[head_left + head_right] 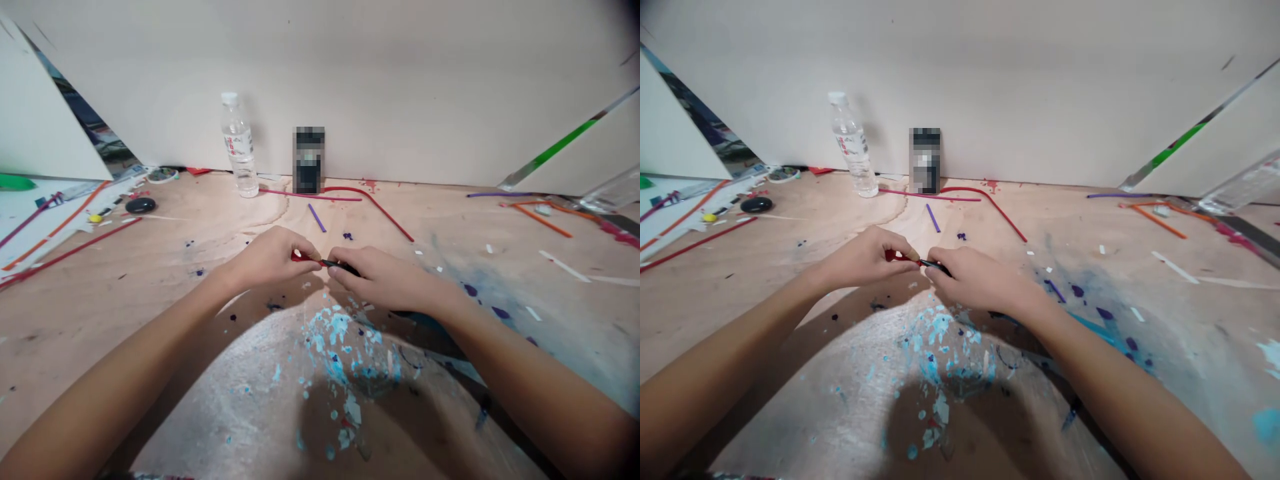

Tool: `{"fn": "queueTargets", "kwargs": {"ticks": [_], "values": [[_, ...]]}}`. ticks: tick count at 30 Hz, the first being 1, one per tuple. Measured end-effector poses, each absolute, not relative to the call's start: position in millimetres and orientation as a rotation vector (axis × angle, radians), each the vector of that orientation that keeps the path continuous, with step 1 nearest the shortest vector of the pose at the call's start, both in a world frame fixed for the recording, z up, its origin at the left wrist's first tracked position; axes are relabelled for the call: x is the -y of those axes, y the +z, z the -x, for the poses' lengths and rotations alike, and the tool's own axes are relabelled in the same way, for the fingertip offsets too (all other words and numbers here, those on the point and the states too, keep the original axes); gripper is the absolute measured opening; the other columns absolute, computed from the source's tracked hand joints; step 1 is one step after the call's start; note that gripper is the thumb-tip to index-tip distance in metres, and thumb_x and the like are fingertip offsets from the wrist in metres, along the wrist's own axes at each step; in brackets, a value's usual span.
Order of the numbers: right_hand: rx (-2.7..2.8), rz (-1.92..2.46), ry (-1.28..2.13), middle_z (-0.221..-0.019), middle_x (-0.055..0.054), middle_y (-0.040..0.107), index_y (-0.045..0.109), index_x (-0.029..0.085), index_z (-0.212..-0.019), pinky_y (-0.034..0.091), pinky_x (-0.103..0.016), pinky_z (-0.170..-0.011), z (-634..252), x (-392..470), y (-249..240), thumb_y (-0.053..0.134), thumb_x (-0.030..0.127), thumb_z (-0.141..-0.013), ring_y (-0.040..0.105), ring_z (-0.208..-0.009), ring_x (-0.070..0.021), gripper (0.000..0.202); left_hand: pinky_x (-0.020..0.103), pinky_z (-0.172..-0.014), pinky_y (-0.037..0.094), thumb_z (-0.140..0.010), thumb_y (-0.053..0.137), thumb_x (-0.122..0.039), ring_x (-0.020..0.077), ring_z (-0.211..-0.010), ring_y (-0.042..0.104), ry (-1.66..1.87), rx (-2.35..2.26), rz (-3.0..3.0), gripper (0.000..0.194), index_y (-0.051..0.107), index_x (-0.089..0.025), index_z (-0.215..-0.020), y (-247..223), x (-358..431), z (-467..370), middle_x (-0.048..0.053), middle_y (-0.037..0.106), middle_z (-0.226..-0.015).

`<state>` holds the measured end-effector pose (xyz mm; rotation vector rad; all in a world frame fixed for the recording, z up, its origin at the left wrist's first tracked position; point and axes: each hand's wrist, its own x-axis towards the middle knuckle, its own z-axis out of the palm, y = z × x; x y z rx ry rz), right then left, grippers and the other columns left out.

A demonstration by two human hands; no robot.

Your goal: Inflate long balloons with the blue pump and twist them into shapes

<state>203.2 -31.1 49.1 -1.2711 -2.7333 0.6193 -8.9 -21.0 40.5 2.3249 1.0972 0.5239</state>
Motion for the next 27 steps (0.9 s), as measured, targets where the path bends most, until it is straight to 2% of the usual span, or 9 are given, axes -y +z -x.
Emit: {"fn": "queueTargets", "kwargs": {"ticks": [14,21,27], "values": [[2.776,1.216,0.632,-0.09,-0.007,0.068,0.058,0.018,-0.093,0.036,-0.024,-0.064,-203.8,32.7,51.5,0.039,0.031,-0.093,0.059,-0.076,-0.0167,0.023,0.024,-0.065,0.041,-0.084,0.058,-0.032,0.0163,-0.074,0.063,0.469,-1.199,-2.471,0.021,0.076,-0.022,-0.09,38.8,23.4,6.6,0.004,0.074,-0.088],[2.776,1.207,0.663,-0.087,-0.007,0.067,0.058,0.017,-0.091,0.035,-0.024,-0.062,-202.9,31.0,48.3,0.039,0.03,-0.093,0.059,-0.073,-0.0158,0.022,0.024,-0.066,0.042,-0.085,0.058,-0.032,0.016,-0.075,0.064,0.467,-1.153,-2.477,0.021,0.075,-0.021,-0.092,39.9,22.3,8.9,0.004,0.074,-0.089],[2.779,1.191,0.637,-0.089,-0.008,0.069,0.06,0.017,-0.097,0.035,-0.025,-0.063,-202.8,33.5,47.9,0.038,0.033,-0.094,0.061,-0.077,-0.0173,0.027,0.024,-0.066,0.042,-0.085,0.057,-0.034,0.0166,-0.076,0.064,0.424,-1.165,-2.524,0.023,0.075,-0.021,-0.092,37.7,21.1,9.4,0.005,0.074,-0.091]]}}
